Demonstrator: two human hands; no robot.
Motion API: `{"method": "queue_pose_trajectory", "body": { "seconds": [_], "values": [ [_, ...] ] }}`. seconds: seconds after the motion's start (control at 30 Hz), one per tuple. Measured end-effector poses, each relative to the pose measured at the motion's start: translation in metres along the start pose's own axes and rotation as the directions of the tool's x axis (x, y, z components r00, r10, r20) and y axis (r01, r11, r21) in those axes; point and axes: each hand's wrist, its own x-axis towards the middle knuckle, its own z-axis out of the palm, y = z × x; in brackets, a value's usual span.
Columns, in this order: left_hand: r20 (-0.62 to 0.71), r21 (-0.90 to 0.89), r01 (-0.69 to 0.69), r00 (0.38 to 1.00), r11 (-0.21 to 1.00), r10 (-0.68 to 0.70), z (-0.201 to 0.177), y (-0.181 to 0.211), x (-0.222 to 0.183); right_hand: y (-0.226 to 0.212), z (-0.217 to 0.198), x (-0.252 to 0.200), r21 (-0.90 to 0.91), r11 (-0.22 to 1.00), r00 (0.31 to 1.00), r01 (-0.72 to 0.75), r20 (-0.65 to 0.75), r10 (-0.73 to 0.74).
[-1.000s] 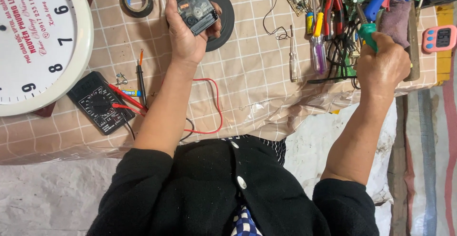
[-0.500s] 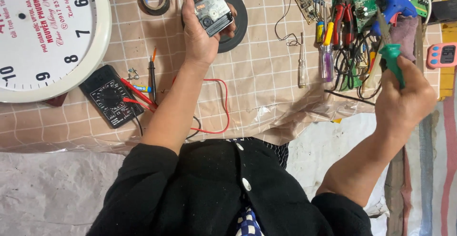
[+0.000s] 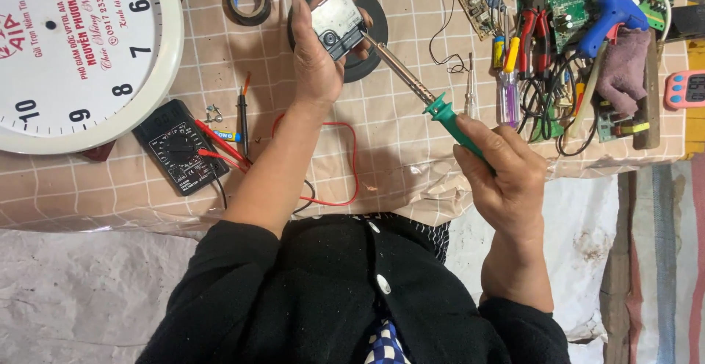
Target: Repairing and reassembling a clock movement on a workbench using pliers, a screwdriver, and a soldering iron.
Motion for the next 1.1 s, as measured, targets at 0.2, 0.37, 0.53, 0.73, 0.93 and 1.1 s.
{"method": "queue_pose_trajectory", "body": {
  "seconds": [0.2, 0.37, 0.53, 0.73, 0.93, 1.1],
  "values": [
    [0.032, 0.003, -0.005, 0.999, 1.000, 0.005, 0.000, -0.003, -0.003, 0.005, 0.005, 0.001, -0.058, 0.998, 1.000, -0.005, 0.009, 0.005],
    [0.038, 0.001, 0.006, 0.999, 1.000, -0.006, -0.001, -0.008, -0.001, 0.007, 0.006, 0.005, -0.082, 0.996, 1.000, 0.021, 0.019, -0.020],
    [0.084, 0.018, -0.025, 0.996, 1.000, 0.024, 0.002, -0.006, -0.005, 0.011, 0.010, 0.005, -0.092, 0.996, 1.000, 0.014, 0.009, -0.014],
    [0.101, 0.066, -0.124, 0.988, 0.990, 0.117, 0.003, -0.009, -0.007, 0.013, 0.017, 0.005, -0.126, 0.992, 1.000, 0.000, -0.006, -0.001],
    [0.065, 0.093, -0.149, 0.988, 0.984, 0.143, 0.000, -0.013, -0.006, 0.017, 0.023, 0.008, -0.142, 0.990, 1.000, -0.015, -0.026, 0.011],
    [0.030, 0.116, -0.131, 0.991, 0.985, 0.128, -0.003, -0.011, -0.003, 0.016, 0.027, 0.010, -0.128, 0.991, 0.999, -0.034, 0.004, 0.034]
  ]
}}
